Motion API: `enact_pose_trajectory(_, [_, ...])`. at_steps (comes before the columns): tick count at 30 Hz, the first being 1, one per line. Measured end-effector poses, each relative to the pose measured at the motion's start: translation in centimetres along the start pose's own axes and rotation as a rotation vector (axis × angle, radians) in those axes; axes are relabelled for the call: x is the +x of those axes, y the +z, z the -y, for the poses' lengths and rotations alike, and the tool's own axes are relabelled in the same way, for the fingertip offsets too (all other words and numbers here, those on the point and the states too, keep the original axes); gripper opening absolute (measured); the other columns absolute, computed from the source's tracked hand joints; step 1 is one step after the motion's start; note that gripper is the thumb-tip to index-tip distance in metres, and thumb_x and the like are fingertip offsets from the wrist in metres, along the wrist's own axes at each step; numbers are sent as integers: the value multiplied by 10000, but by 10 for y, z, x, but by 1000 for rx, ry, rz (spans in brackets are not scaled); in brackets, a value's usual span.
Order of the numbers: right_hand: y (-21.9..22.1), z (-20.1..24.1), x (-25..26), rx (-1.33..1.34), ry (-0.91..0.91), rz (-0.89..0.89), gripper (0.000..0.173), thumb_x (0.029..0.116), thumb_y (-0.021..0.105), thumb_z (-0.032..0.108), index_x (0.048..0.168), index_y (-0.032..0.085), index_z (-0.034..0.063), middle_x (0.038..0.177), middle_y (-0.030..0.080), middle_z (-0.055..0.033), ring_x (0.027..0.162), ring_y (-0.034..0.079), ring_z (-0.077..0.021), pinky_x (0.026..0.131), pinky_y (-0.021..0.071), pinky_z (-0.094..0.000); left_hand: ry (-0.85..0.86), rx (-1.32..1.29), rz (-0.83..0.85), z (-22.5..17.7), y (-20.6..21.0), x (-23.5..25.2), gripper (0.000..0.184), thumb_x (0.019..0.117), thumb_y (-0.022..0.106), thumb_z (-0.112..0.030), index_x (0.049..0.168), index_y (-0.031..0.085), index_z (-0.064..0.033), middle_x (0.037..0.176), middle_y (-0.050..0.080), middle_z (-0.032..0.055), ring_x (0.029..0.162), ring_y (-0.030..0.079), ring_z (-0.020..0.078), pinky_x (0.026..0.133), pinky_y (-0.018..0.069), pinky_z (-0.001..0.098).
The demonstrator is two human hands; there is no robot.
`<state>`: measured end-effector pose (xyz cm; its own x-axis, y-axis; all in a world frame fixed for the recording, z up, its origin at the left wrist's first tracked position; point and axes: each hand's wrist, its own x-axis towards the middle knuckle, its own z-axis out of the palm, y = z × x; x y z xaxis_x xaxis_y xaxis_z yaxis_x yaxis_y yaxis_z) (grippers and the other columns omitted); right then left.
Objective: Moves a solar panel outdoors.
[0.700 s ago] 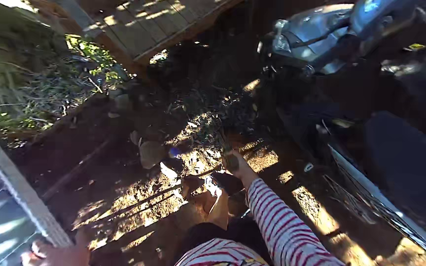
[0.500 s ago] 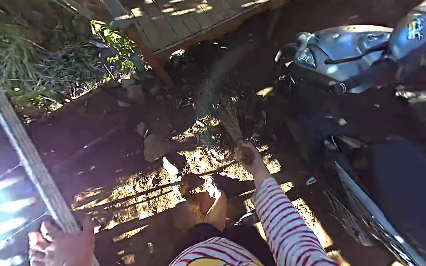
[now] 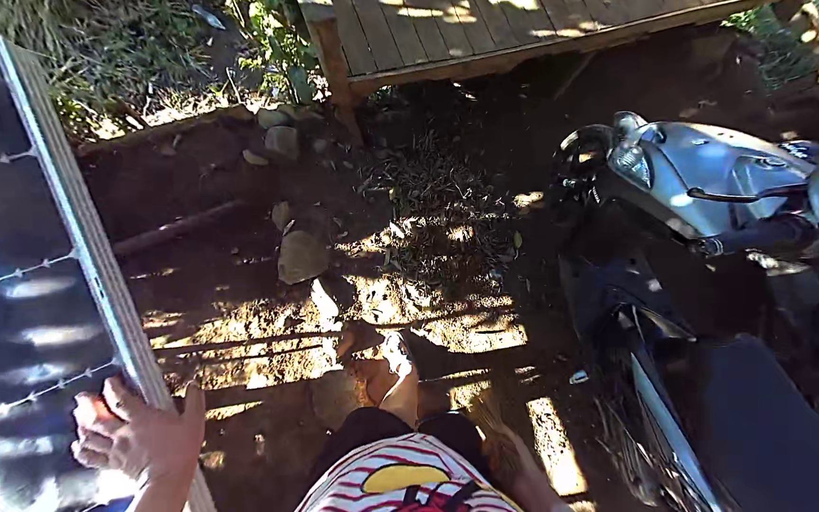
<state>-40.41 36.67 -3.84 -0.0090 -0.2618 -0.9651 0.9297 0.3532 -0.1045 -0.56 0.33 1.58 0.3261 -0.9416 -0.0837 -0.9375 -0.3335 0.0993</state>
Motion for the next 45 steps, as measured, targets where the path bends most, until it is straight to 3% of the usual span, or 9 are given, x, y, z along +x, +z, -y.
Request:
enact_pose_trajectory(8, [214,154,137,228,-133,589,287,1000,454,258,862,635,83,702,634,-14,603,643,-81,558,553,-188,-2,27,31,-1,1,3,939,868,698,-454,1594,287,-23,1631,204,347,1493,211,567,1199,155,691])
enact_pose_trajectory(13, [212,169,121,-250,-172,314,274,1067,377,268,1021,561,70,703,605,-15,551,597,-94,509,537,-234,-26,26,60,-4,-1,3,932,884,669,-464,1600,268,-21,1636,177,355,1498,189,574,1194,136,708])
enact_pose_trajectory(18, [176,139,54,-830,-85,175,466,1046,499,270,1430,434,15,1003,677,-139,833,690,-227,761,607,-422,-49,-14,70,-4,-1,3,943,889,678,-430,1615,222,-38,1646,128,353,1508,146,571,1180,111,729])
enact_pose_trajectory(21, [172,141,27,-844,73,244,388,967,474,88,1341,447,-12,1044,698,-159,889,726,-254,784,625,-420,-66,-32,77,-10,-4,1,960,863,728,-343,1615,217,-34,1646,131,349,1510,136,568,1185,102,727])
enact_pose_trajectory(29, [176,132,71,-958,678,392,214,1049,400,147,1001,593,66,844,688,-42,668,656,-107,619,576,-251,-82,18,45,-12,3,5,1006,812,784,-308,1614,232,-52,1659,156,312,1515,163,547,1198,112,710])
enact_pose_trajectory(32, [212,149,100,-1335,484,386,251,1077,453,172,1148,604,-15,919,646,-72,770,613,-115,733,540,-290,-78,35,14,-9,5,5,960,830,751,-298,1611,245,-61,1657,170,302,1516,171,535,1198,122,701])
enact_pose_trajectory(38, [326,299,165,-1276,-82,180,321,1022,552,302,1234,602,66,985,673,-34,812,656,-103,719,562,-274,-89,29,9,-5,7,6,960,824,744,-322,1611,255,-72,1657,165,305,1523,162,522,1202,118,697])
enact_pose_trajectory(42, [350,305,203,-1498,-477,-128,576,864,764,275,1303,574,-45,1197,640,-272,1080,635,-398,903,509,-630,-91,22,13,-9,4,8,952,822,753,-297,1607,264,-75,1660,185,289,1524,179,513,1212,125,681])
enact_pose_trajectory(45, [316,273,195,-1507,-478,-82,746,892,745,206,1489,364,-28,1319,573,-299,1175,608,-409,965,510,-604,-89,26,11,-5,7,8,955,822,741,-325,1610,259,-84,1664,183,281,1527,183,504,1214,121,675])
